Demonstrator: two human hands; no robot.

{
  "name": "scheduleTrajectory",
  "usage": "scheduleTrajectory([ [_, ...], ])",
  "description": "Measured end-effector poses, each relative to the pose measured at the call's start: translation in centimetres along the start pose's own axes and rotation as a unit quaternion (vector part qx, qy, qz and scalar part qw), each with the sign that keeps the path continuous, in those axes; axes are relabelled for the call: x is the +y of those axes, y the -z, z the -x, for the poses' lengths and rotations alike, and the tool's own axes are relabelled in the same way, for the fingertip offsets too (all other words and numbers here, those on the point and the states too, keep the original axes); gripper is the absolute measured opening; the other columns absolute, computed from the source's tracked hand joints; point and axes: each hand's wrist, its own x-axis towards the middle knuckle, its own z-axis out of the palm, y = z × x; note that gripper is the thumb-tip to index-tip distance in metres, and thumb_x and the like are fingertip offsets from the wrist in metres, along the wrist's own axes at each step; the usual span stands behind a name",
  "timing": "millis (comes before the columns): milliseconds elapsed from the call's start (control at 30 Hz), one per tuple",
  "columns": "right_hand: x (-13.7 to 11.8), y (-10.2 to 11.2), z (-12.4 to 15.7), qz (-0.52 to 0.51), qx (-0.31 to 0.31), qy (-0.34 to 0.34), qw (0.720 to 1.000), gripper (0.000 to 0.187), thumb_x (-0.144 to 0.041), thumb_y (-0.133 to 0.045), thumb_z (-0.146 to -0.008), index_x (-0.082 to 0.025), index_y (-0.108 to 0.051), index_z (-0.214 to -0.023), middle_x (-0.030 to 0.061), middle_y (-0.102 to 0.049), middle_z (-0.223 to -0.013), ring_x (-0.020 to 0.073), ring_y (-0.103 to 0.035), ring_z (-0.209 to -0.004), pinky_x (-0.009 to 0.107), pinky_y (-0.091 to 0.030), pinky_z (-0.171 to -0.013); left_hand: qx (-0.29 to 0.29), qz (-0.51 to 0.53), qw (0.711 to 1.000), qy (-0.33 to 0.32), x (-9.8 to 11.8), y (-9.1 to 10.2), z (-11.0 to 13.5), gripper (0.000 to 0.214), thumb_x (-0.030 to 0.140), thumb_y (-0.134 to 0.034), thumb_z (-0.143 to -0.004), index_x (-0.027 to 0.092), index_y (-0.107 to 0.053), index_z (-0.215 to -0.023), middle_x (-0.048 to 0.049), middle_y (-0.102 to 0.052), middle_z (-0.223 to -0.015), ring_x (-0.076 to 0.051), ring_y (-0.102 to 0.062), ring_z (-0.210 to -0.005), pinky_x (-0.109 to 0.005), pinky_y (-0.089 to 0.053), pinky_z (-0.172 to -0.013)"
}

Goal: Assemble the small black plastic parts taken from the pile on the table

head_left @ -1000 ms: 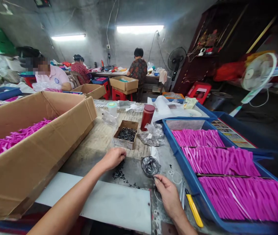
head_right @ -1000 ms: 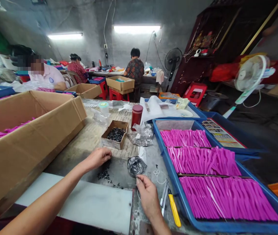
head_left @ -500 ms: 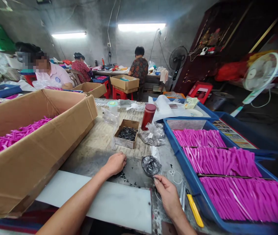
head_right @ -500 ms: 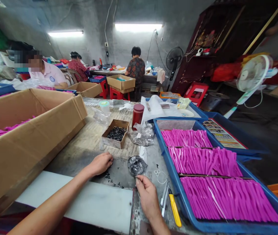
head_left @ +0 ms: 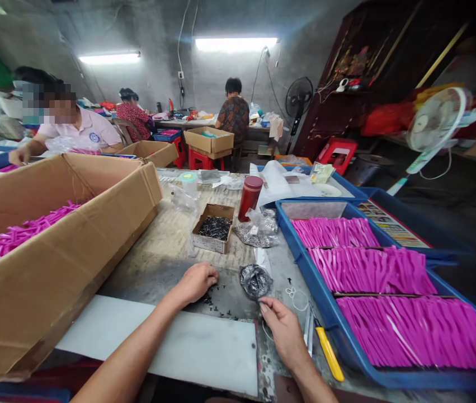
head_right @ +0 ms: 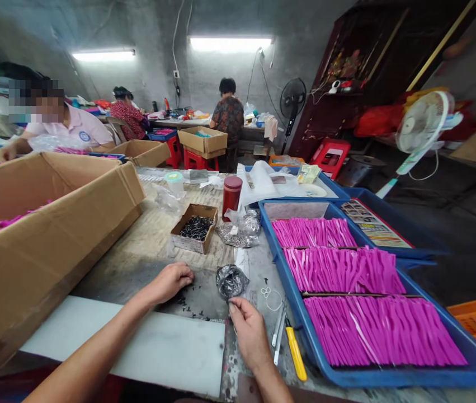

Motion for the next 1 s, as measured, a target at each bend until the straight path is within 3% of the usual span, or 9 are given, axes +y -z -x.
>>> scheduleTrajectory([
  [400, 0.3, 0.1, -0.1, 0.003, -0.01, -0.002, 1.0, 0.024, -0.032, -0.052, -0.066, -0.013, -0.06, -0.078, 0.001, -0.056, -0.063, 0.015, -0.048, -0.061, 0.024, -0.038, -0.06, -0.028, -0.097, 0.994, 0.039, 1.7, -0.8, 0.4, 0.013, 0.019, -0.046, -0.069, 0.018, -0.059, -0.072, -0.0047, -0.056, -0.079, -0.017, -0.05, -0.079, -0.023, -0.035, -0.066],
  [800, -0.5, -0.1, -0.1, 0.011, -0.005, 0.008, 1.0, 0.02, -0.032, -0.05, -0.067, -0.014, -0.058, -0.071, -0.0014, -0.052, -0.056, 0.0125, -0.045, -0.054, 0.022, -0.036, -0.054, 0.033, -0.181, 0.982, -0.036, 2.1, -2.2, 0.8, 0.016, 0.013, -0.039, -0.071, 0.016, -0.054, -0.068, -0.006, -0.057, -0.072, -0.018, -0.05, -0.071, -0.027, -0.033, -0.062],
  [1000, -1.4, 0.7, -1.2, 0.089, 0.024, 0.045, 0.995, 0.022, -0.031, -0.047, -0.068, -0.013, -0.058, -0.074, 0.0007, -0.056, -0.059, 0.0136, -0.048, -0.056, 0.023, -0.038, -0.054, 0.069, -0.081, 0.994, -0.023, 2.5, -2.7, 0.5, 0.018, 0.008, -0.039, -0.067, 0.016, -0.054, -0.062, -0.0011, -0.055, -0.057, -0.012, -0.05, -0.056, -0.022, -0.033, -0.058],
])
